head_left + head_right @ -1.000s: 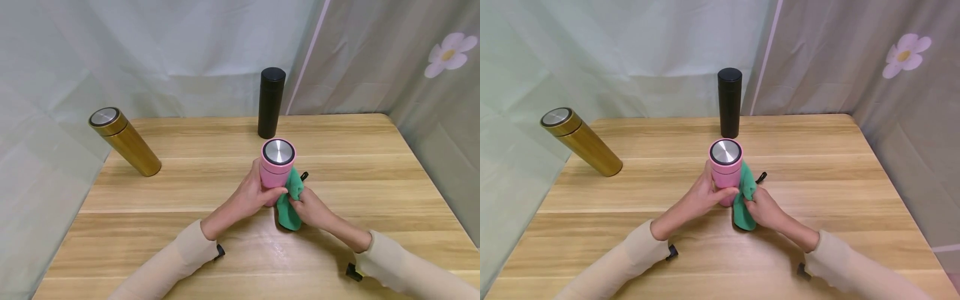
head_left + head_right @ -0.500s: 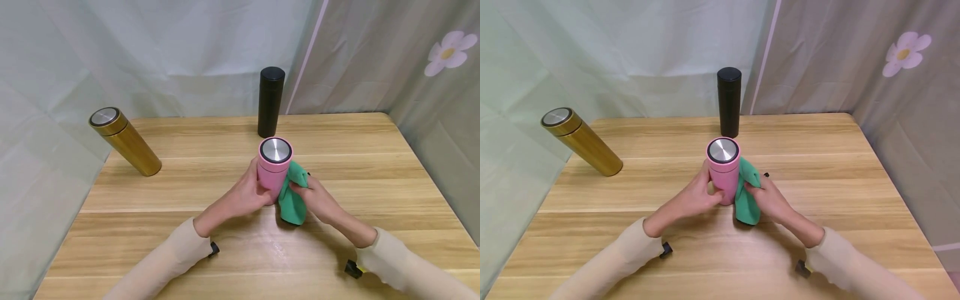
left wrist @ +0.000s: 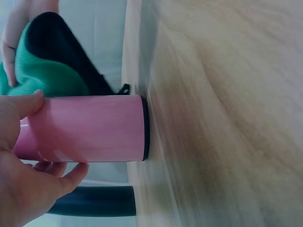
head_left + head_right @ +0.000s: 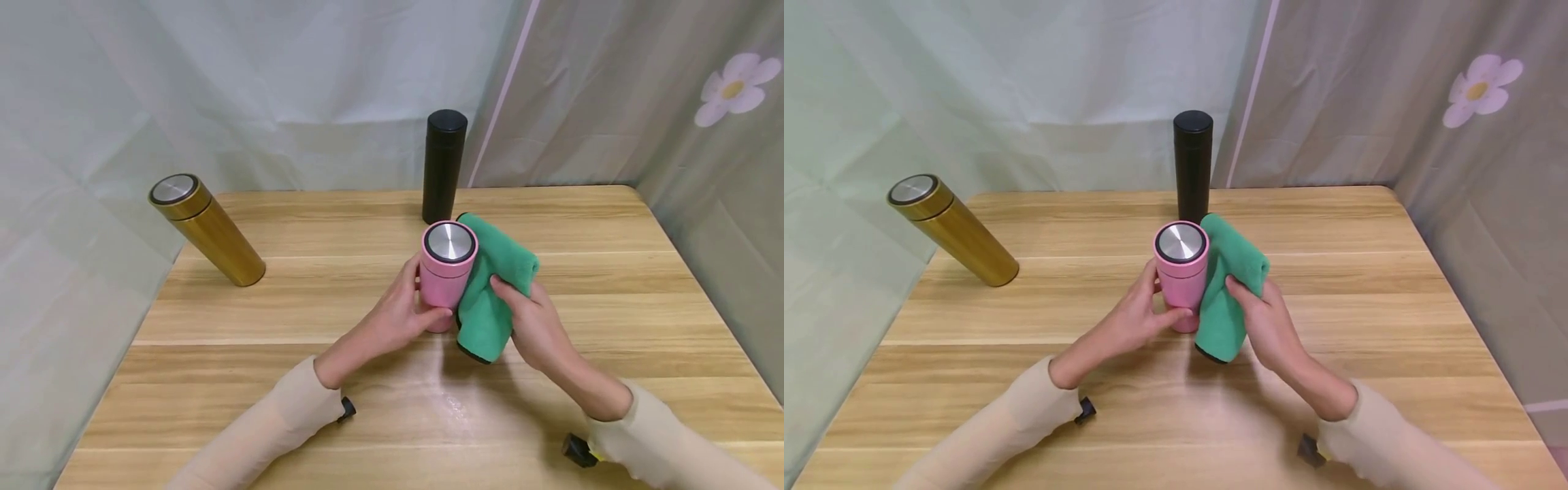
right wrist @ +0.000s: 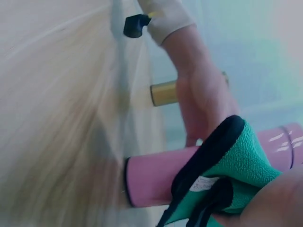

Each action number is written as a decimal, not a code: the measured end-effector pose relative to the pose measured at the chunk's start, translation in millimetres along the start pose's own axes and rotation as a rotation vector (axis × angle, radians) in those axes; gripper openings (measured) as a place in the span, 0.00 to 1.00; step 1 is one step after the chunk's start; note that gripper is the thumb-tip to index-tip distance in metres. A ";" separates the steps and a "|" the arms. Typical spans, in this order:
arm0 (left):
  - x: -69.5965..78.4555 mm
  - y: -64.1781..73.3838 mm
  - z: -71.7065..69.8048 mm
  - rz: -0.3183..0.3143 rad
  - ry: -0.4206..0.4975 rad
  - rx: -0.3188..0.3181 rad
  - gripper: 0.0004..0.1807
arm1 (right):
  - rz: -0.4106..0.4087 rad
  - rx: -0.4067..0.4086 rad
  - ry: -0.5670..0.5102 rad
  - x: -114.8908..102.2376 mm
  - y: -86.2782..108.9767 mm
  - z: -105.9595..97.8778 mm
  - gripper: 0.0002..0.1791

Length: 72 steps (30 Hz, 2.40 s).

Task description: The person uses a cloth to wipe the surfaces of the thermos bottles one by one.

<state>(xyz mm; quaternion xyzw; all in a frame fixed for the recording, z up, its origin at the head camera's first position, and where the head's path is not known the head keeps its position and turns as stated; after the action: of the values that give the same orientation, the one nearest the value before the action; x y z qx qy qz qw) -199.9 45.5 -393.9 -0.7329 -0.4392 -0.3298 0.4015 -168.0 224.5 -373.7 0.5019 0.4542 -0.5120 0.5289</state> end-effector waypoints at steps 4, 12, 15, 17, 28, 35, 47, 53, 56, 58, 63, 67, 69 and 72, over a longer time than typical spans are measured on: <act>0.0 -1.5 -0.9 -0.001 0.000 0.010 0.59 | -0.150 0.034 0.112 -17.6 10.4 0.0 0.27; -1.2 -3.9 -3.3 -0.018 -0.039 0.062 0.52 | -0.420 0.067 0.217 -39.7 25.9 7.6 0.23; -0.2 -4.4 -3.3 -0.004 -0.066 0.065 0.47 | -0.443 0.051 0.227 -40.2 29.9 11.7 0.25; 0.9 -4.4 -2.6 0.006 -0.064 0.055 0.45 | -0.439 0.032 0.241 -37.2 31.4 15.3 0.28; 0.3 -3.4 -0.6 0.049 0.043 -0.109 0.47 | -0.602 -0.051 0.485 -25.8 29.2 33.6 0.24; -0.5 0.2 -3.8 0.071 0.056 -0.165 0.45 | -0.628 -0.080 0.602 -15.7 23.7 36.5 0.20; -1.9 1.6 -4.2 0.048 0.030 -0.169 0.46 | -0.557 -0.110 0.704 21.7 15.5 33.4 0.19; -2.4 2.1 -4.6 0.050 0.037 -0.164 0.46 | -0.542 -0.140 0.741 35.6 13.4 31.8 0.23; -2.4 2.6 -4.6 0.044 0.037 -0.161 0.46 | -0.567 -0.144 0.750 40.3 12.5 31.6 0.22; -2.2 3.0 -4.4 0.034 0.034 -0.161 0.46 | -0.579 -0.144 0.759 43.6 11.6 31.4 0.21; 0.5 3.5 -3.9 0.034 0.024 -0.150 0.45 | -0.582 -0.146 0.799 50.9 6.7 29.9 0.13; 0.5 3.4 -4.7 0.024 0.018 -0.119 0.46 | -0.568 -0.150 0.812 54.0 2.1 28.5 0.09; -1.3 3.3 -5.3 -0.001 0.011 -0.105 0.46 | -0.547 -0.147 0.807 55.4 0.6 27.5 0.09; -3.9 2.7 -6.3 -0.042 -0.006 -0.090 0.47 | -0.477 -0.126 0.760 57.9 -1.4 22.9 0.12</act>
<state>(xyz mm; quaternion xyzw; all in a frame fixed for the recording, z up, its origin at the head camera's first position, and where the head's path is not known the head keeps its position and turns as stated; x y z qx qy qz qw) -199.8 37.6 -395.1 -0.7417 -0.4405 -0.3554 0.3600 -166.5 196.7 -429.4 0.5025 0.7492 -0.3704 0.2215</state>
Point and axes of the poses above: each hand's wrist, its own y-axis away from the middle knuckle, its own z-axis out of the palm, x = y × z, the point moved 7 cm from there along -y, towards the middle knuckle, and after that the axes turned 11 degrees about x, right-handed, at the moved point
